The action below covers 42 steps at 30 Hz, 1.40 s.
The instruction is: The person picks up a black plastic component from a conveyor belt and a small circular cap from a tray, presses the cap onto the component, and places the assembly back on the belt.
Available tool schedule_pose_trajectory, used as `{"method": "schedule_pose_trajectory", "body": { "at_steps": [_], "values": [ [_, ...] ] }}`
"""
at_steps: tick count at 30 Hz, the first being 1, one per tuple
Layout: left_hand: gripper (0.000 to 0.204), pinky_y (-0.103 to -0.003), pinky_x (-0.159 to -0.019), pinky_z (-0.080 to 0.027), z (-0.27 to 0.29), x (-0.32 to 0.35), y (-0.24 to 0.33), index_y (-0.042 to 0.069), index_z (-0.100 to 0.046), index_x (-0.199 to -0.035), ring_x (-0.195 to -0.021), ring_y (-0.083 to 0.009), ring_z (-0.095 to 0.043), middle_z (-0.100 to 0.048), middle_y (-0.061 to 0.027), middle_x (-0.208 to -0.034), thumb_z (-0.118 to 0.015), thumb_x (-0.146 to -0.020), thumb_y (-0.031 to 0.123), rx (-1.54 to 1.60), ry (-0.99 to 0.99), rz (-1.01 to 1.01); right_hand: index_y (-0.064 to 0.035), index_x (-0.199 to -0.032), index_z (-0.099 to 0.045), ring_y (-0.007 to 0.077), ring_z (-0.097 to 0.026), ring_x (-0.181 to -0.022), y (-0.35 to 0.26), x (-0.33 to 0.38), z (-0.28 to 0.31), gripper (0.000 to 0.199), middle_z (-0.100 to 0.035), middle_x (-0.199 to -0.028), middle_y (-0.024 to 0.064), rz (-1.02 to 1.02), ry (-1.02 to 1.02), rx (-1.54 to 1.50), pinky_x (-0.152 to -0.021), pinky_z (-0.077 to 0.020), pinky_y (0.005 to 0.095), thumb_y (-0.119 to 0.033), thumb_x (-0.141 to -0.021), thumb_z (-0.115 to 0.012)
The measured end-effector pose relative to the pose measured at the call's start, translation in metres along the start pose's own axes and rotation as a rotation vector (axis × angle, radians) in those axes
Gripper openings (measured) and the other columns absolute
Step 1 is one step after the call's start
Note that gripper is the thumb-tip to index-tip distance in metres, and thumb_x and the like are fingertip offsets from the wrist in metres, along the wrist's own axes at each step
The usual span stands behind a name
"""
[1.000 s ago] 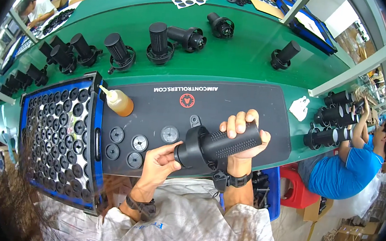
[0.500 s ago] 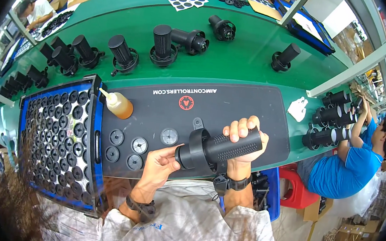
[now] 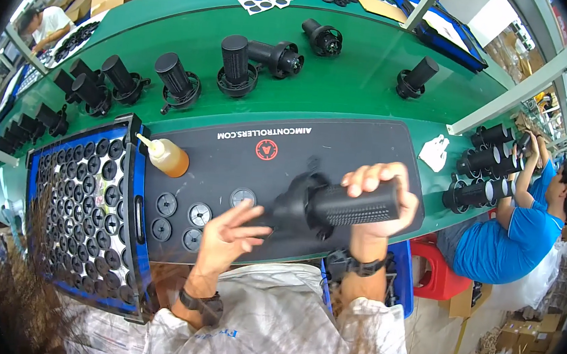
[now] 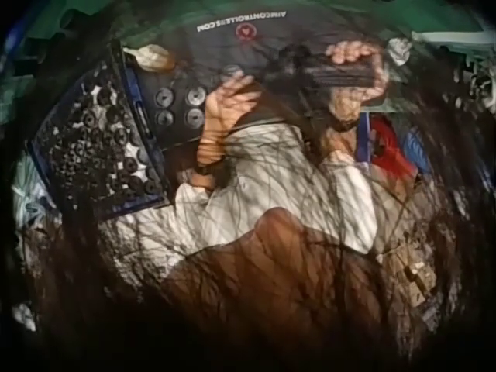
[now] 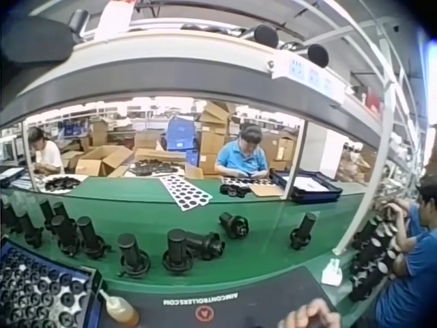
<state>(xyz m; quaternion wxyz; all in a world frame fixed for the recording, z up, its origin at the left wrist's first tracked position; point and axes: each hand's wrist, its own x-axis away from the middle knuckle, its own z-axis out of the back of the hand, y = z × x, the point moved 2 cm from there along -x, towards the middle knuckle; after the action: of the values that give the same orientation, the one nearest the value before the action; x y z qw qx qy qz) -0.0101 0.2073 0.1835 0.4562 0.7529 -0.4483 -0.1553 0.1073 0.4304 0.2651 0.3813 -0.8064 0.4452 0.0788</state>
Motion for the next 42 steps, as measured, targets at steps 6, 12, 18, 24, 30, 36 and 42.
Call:
{"method": "schedule_pose_trajectory", "body": {
  "at_steps": [6, 12, 18, 24, 30, 36, 42],
  "values": [
    [0.074, -0.037, -0.087, -0.050, 0.029, -0.019, 0.030, -0.001, -0.047, -0.131, -0.104, -0.0323, -0.059, -0.057, -0.0185, -0.120, -0.081, -0.066, 0.011, -1.122, 0.136, -0.328, 0.0063, -0.093, -0.054, 0.0296, -0.062, -0.073, 0.000, 0.004, 0.039, 0.039, -0.062, -0.082, 0.0204, 0.026, 0.029, 0.706, -0.073, -0.0518, 0.0412, -0.028, -0.078, -0.046],
    [0.075, -0.043, -0.094, -0.042, 0.019, -0.050, 0.009, -0.001, -0.048, -0.126, -0.110, -0.0370, -0.049, -0.051, -0.0202, -0.119, -0.081, -0.060, 0.010, -1.463, 0.015, -0.358, 0.0085, -0.092, -0.054, 0.0276, -0.063, -0.075, 0.028, -0.005, 0.056, 0.038, -0.062, -0.081, 0.0209, -0.112, 0.086, 0.630, -0.074, -0.0524, 0.0374, -0.024, -0.075, -0.047],
    [0.070, -0.042, -0.093, -0.044, 0.014, -0.051, 0.011, -0.001, -0.051, -0.123, -0.107, -0.0371, -0.051, -0.052, -0.0203, -0.116, -0.080, -0.060, 0.009, -1.452, -0.002, -0.353, 0.0061, -0.096, -0.057, 0.0261, -0.063, -0.076, -0.017, -0.160, 0.156, 0.028, -0.064, -0.088, 0.0183, 0.385, 0.211, 1.040, -0.073, -0.0503, 0.0354, -0.014, -0.081, -0.043],
    [0.065, -0.033, -0.086, -0.049, 0.032, -0.030, 0.017, -0.001, -0.050, -0.123, -0.105, -0.0264, -0.058, -0.057, -0.0153, -0.115, -0.078, -0.064, 0.006, -0.781, -0.032, -0.260, 0.0023, -0.099, -0.060, 0.0262, -0.062, -0.082, -0.033, -0.242, 0.261, 0.027, -0.065, -0.089, 0.0162, 0.452, 0.491, 1.475, -0.078, -0.0485, 0.0358, -0.010, -0.082, -0.043],
    [0.067, -0.034, -0.088, -0.049, 0.022, -0.012, 0.050, 0.001, -0.048, -0.123, -0.106, -0.0214, -0.056, -0.055, -0.0174, -0.119, -0.073, -0.062, -0.009, -0.217, 0.308, -0.093, -0.0040, -0.100, -0.064, 0.0314, -0.060, -0.091, -0.006, -0.268, 0.168, 0.026, -0.064, -0.093, 0.0154, 0.901, 0.290, 1.838, -0.086, -0.0458, 0.0388, -0.017, -0.079, -0.055],
    [0.074, -0.038, -0.094, -0.044, 0.016, -0.037, 0.034, -0.002, -0.043, -0.127, -0.112, -0.0257, -0.052, -0.051, -0.0209, -0.124, -0.076, -0.061, -0.002, -0.366, 0.220, -0.172, -0.0077, -0.104, -0.064, 0.0329, -0.060, -0.102, 0.140, -0.370, 0.202, 0.039, -0.064, -0.106, 0.0146, 0.158, -0.067, 1.968, -0.086, -0.0475, 0.0439, -0.032, -0.074, -0.065],
    [0.073, -0.036, -0.091, -0.047, 0.018, -0.035, 0.031, 0.002, -0.036, -0.128, -0.109, -0.0245, -0.054, -0.048, -0.0217, -0.127, -0.070, -0.063, -0.009, -0.451, 0.199, -0.309, -0.0058, -0.113, -0.061, 0.0291, -0.061, -0.105, 0.136, -0.360, 0.226, 0.065, -0.063, -0.114, 0.0151, -0.807, 0.053, 2.282, -0.090, -0.0475, 0.0402, -0.037, -0.058, -0.074]
  ]
}}
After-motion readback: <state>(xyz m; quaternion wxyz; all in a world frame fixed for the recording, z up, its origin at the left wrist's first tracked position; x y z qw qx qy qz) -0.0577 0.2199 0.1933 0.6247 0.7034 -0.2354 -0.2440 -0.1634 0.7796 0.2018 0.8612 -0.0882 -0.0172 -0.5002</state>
